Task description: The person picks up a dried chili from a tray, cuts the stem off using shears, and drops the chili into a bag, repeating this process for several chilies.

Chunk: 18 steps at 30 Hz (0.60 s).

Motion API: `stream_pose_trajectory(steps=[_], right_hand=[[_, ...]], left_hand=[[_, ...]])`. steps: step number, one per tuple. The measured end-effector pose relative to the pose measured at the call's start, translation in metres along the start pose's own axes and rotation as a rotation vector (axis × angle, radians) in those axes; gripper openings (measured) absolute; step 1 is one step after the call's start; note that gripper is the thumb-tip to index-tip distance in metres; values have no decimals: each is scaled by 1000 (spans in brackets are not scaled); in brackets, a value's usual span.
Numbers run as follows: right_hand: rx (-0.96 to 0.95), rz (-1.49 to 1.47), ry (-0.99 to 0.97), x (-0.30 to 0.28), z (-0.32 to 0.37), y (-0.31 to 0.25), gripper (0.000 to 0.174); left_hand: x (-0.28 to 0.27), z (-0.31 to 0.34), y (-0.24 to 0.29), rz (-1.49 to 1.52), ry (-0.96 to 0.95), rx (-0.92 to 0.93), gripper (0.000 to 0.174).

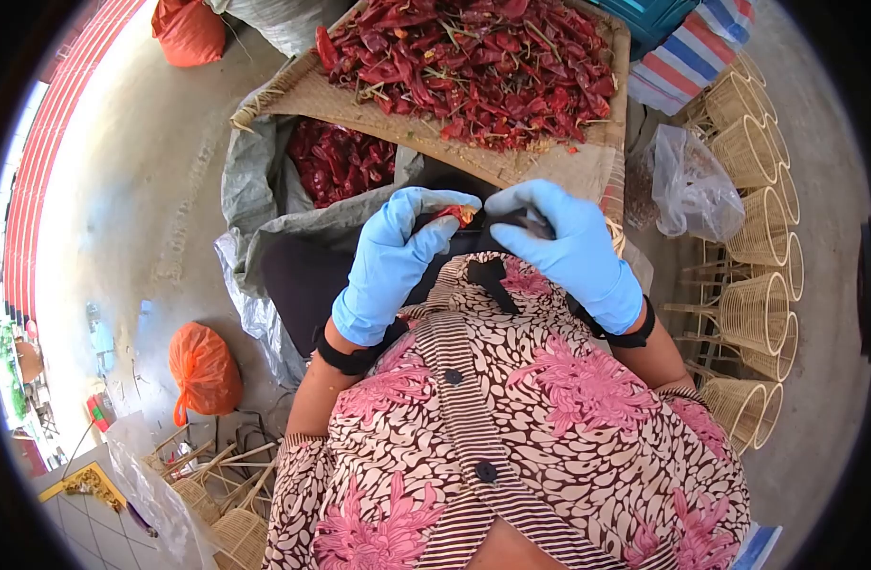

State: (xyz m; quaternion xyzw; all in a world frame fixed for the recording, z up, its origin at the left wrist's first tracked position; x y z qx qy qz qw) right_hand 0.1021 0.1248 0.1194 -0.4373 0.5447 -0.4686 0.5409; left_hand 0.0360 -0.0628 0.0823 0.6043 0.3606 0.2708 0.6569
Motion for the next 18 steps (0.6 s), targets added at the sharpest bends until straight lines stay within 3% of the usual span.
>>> stream_pose_trajectory(steps=[5,6,11,14,16,18], right_hand=[[-28,-86,21,10,-4,-8,34],[-119,-137,36,13,-6,7,35],[-213,61,29,17,-10,20,35],[-236,166,10,14,-9,19,32],[-319,333,7,12,-10,23,28],[-272,448,-31,15,-10,26,26]], left_hand=[[8,-3,-7,-65,84,96,16],[6,-3,-10,-140,80,104,16],[6,-3,-11,-402,146,200,15],[12,-5,-7,-485,203,348,19],[16,-8,-2,-642,178,386,24],[16,-6,1,-803,143,403,29]])
Point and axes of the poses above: each hand's wrist, its own z-axis away from the middle knuckle, its own x-axis out of the palm, y = z × x, the point moved 2 cm from there along -z, towards the middle knuckle, and after that the axes turned 15 degrees about -z, right-handed, at the moved point
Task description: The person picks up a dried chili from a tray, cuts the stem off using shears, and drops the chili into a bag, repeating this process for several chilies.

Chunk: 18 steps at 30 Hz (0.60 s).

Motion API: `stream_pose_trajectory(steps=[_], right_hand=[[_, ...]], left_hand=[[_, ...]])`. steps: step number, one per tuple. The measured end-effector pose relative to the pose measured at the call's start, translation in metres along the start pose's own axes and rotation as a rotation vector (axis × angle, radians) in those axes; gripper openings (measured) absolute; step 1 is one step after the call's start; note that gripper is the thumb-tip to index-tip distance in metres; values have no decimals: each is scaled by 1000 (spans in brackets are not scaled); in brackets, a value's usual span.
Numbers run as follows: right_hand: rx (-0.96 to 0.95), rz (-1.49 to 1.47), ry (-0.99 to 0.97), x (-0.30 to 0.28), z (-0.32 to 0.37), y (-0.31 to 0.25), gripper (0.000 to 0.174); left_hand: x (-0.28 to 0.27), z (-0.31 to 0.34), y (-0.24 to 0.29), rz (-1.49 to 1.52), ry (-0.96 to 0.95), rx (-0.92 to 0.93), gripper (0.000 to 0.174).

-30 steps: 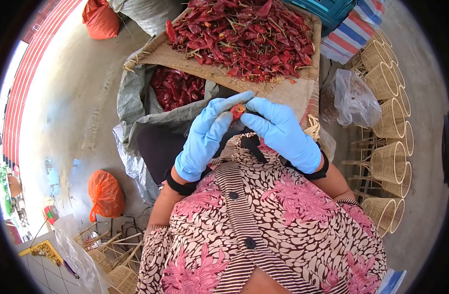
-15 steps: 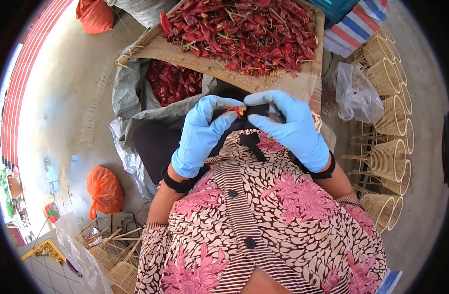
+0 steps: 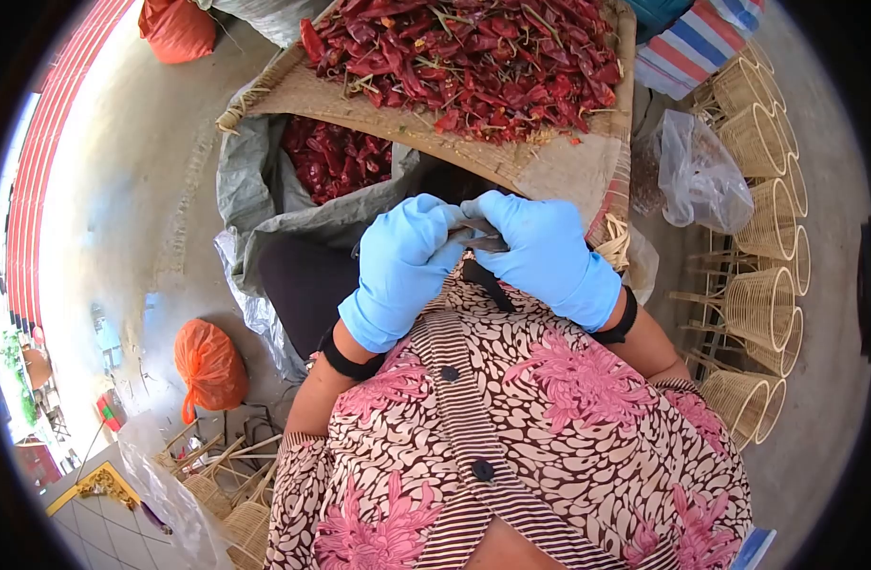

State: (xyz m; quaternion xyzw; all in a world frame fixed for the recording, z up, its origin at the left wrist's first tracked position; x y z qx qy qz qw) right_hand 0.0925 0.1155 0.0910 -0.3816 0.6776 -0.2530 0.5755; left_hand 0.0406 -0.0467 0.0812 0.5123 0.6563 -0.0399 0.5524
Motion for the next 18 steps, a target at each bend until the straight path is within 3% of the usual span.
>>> stream_pose_trajectory(steps=[4,7,8,14,18], right_hand=[[30,-36,-70,-4,-1,8,19],[288,-397,-144,-9,-4,17,15],[573,-850,-151,-9,-3,16,11],[843,-1416,-219,-17,1,39,12],[784,-1337,-124,-17,-2,44,14]], left_hand=[[4,-2,-3,94,-27,38,25],[11,0,-11,344,-98,-35,21],[11,0,-12,411,-113,-58,20],[16,2,-19,801,-208,-266,18],[23,-5,-26,878,-237,-374,19]])
Point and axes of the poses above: each hand's wrist, its own z-axis away from the middle knuckle, its own x-axis out of the palm, y = z × x, the point moved 2 cm from there along -z, towards the middle knuckle, and after that the axes turned 15 degrees about -z, right-handed, at the moved point
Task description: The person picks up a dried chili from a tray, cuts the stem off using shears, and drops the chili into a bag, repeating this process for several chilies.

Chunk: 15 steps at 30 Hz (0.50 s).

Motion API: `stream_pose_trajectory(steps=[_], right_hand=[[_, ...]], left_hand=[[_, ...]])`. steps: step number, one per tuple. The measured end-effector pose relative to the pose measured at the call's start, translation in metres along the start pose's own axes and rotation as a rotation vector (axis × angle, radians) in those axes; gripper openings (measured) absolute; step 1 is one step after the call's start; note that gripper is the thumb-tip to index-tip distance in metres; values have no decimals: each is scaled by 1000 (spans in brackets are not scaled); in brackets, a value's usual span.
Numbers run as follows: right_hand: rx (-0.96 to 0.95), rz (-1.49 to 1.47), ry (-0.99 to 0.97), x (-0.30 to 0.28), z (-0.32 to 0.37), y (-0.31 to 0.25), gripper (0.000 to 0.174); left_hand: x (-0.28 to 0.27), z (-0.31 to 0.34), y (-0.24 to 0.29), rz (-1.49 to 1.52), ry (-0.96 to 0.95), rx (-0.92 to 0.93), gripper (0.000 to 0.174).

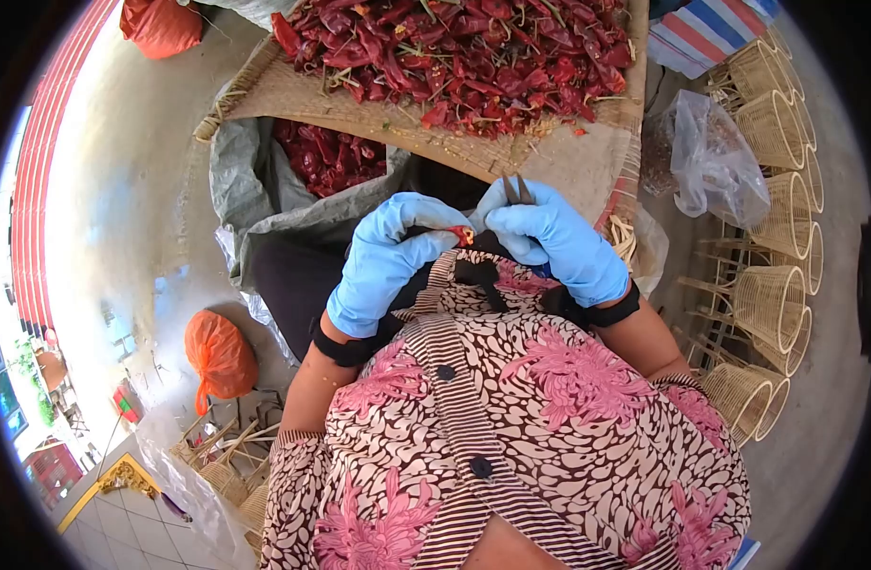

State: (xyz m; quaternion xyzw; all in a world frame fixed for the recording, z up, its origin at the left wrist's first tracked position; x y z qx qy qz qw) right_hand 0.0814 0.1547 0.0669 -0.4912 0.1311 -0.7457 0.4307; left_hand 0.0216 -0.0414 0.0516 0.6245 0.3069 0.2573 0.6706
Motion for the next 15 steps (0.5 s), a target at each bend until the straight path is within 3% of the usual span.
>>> stream_pose_trajectory(steps=[6,10,13,15], right_hand=[[-155,207,109,3,-10,2,12],[-179,248,137,-8,-24,16,12],[-146,482,198,-8,-30,14,15],[-269,519,193,-9,-35,22,18]], left_hand=[[-4,-7,-7,45,20,-53,19],[-6,-11,-6,111,29,-112,21],[-8,-17,-8,96,34,-125,22],[-10,-20,-11,81,35,-145,21]])
Point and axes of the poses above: each hand's wrist, its own z-axis away from the middle knuckle, its own x-axis out of the palm, y = z × x, the point moved 2 cm from there along -z, towards the middle knuckle, and after that the axes turned 15 degrees about -z, right-handed, at the moved point
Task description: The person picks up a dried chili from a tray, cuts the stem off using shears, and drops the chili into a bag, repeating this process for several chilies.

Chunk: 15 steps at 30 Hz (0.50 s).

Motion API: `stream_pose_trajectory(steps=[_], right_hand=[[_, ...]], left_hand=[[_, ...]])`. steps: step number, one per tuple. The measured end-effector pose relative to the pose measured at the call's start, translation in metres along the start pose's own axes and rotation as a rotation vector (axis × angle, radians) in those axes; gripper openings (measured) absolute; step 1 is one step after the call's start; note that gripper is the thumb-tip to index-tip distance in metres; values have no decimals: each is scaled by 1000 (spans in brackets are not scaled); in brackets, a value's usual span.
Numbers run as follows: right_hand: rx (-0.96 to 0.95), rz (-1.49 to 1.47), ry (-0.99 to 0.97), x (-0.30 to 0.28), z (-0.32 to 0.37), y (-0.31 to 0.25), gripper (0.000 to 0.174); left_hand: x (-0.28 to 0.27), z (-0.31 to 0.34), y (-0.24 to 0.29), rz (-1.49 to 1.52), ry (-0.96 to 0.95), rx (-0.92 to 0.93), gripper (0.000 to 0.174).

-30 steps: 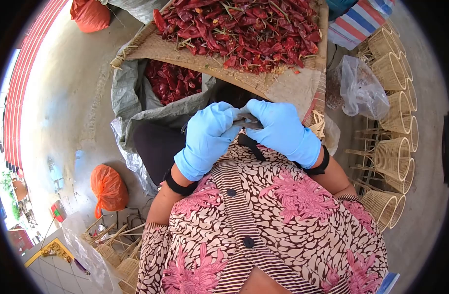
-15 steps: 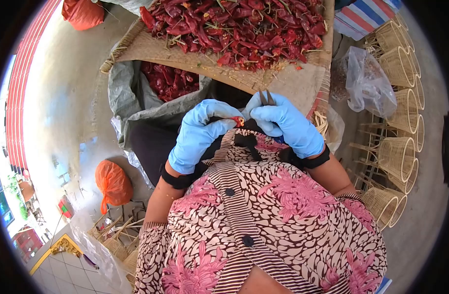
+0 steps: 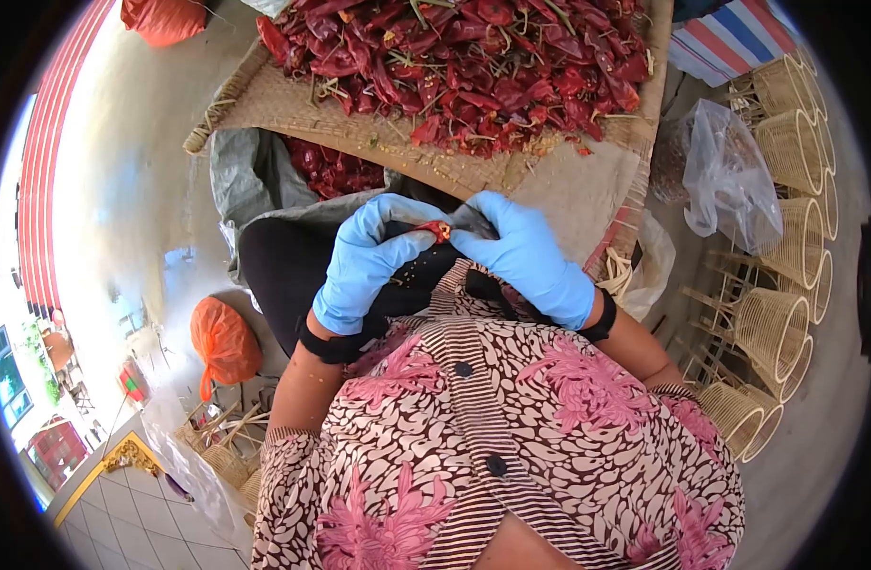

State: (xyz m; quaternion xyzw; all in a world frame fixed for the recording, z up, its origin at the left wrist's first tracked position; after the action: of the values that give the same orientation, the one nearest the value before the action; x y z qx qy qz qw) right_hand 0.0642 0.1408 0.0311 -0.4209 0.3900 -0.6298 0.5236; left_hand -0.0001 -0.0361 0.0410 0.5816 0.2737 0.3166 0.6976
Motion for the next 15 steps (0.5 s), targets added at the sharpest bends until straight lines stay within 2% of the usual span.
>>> stream_pose_trajectory(steps=[2,3,6,8,9,10,12,15], right_hand=[[-174,-2,37,5,-2,10,20],[-206,-6,4,3,-4,15,21],[56,76,-74,-9,-7,5,22],[93,-17,-88,-18,-7,-5,22],[106,-62,-89,-14,-5,-5,21],[85,25,-83,-18,-7,-5,21],[37,196,-60,-22,-12,1,20],[-31,47,-51,-14,-8,4,20]], left_hand=[[-5,-2,-2,-4,-1,-29,21],[-9,-5,-2,-61,17,-101,20],[-30,-16,-3,-378,98,-82,22],[-46,-22,-16,-557,162,-36,21],[-58,-18,-20,-745,165,19,21],[-63,-20,-21,-936,169,70,20],[-74,-24,-32,-1074,205,62,20],[-87,-27,-49,-1203,257,-27,19]])
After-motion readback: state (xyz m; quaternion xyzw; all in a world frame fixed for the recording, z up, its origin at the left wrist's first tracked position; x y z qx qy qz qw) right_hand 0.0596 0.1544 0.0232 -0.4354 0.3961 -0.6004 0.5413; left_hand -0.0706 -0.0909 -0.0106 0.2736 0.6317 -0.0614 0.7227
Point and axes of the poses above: each hand's wrist, its own z-axis away from the middle knuckle, its own x-axis out of the palm, y = z × x, the point moved 2 cm from there along -z, towards the middle knuckle, and after that the axes turned 15 degrees about -z, right-handed, at the moved point
